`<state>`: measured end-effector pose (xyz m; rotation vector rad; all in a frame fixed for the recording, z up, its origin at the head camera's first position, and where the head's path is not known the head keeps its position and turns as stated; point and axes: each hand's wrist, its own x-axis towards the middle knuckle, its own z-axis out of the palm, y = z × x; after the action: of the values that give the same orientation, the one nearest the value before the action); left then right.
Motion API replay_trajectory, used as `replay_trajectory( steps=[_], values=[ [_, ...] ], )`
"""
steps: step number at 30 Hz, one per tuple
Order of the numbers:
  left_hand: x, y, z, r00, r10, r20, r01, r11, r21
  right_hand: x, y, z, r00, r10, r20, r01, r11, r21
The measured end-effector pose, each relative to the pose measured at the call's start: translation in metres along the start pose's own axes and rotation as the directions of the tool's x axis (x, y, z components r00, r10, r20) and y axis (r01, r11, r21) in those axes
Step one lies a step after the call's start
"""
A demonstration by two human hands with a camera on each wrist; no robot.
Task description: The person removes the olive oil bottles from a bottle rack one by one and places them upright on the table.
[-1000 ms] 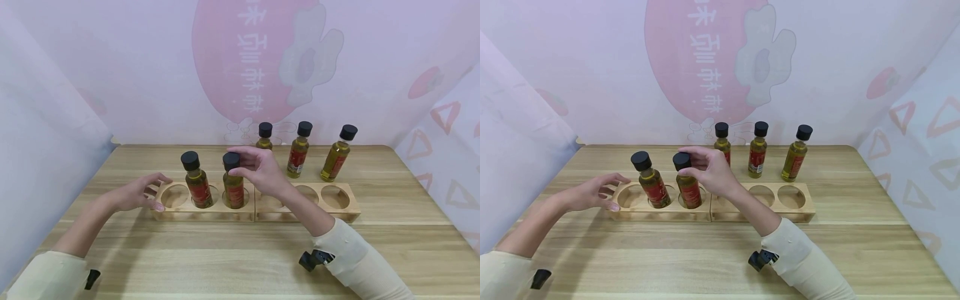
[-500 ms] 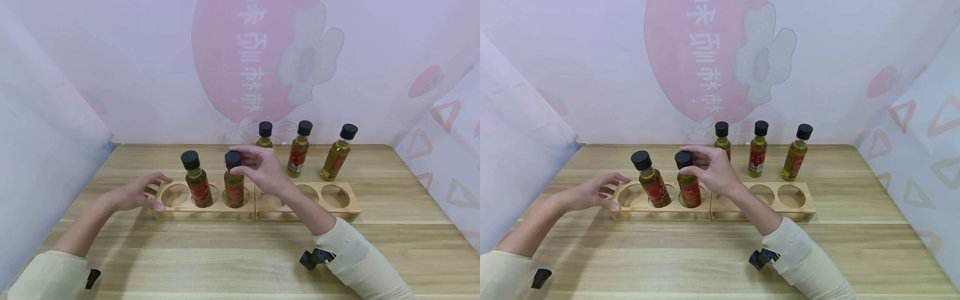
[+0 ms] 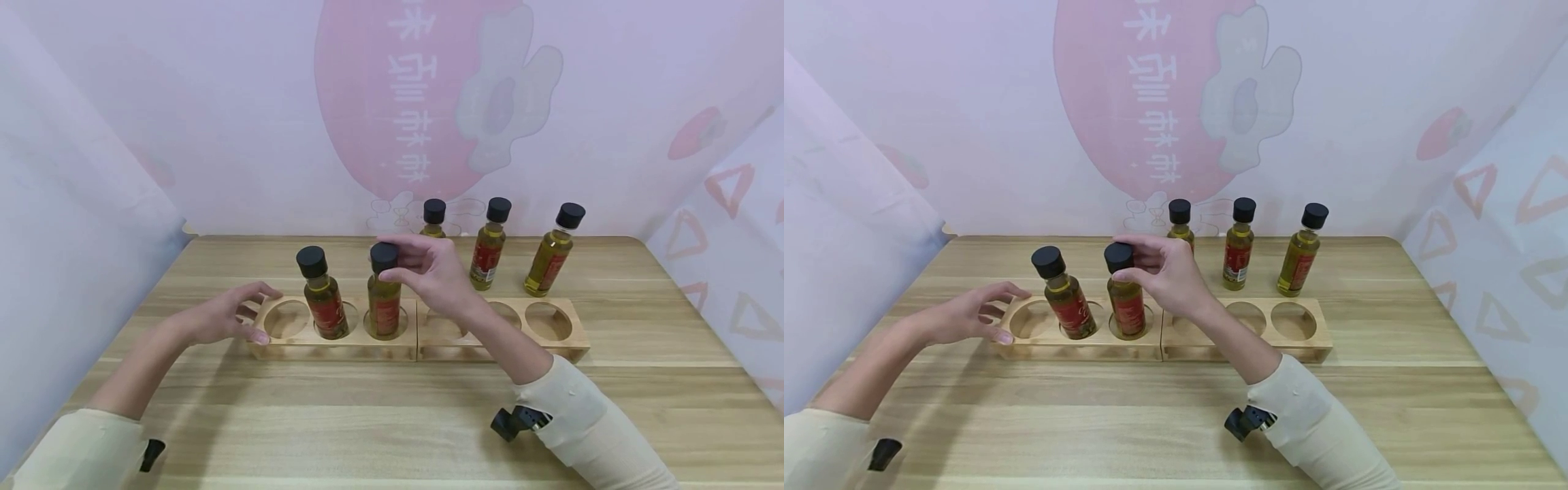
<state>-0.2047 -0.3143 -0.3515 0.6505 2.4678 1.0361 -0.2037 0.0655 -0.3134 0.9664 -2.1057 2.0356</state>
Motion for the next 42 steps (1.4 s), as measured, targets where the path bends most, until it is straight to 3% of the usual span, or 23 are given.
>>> replay_trajectory(
  steps=[9,42],
  values=[
    [0.0,0.0,0.0,1.0,0.011,0.004,-0.011,1.0,0.001,0.0,-0.003,-0.002,0.998,-0.058,-0.01,0.058,0.998,-0.001],
    [0.0,-0.001,0.0,1.0,0.005,0.001,-0.005,1.0,0.006,-0.001,-0.018,-0.01,0.988,-0.137,-0.067,0.138,0.99,0.0]
  ],
)
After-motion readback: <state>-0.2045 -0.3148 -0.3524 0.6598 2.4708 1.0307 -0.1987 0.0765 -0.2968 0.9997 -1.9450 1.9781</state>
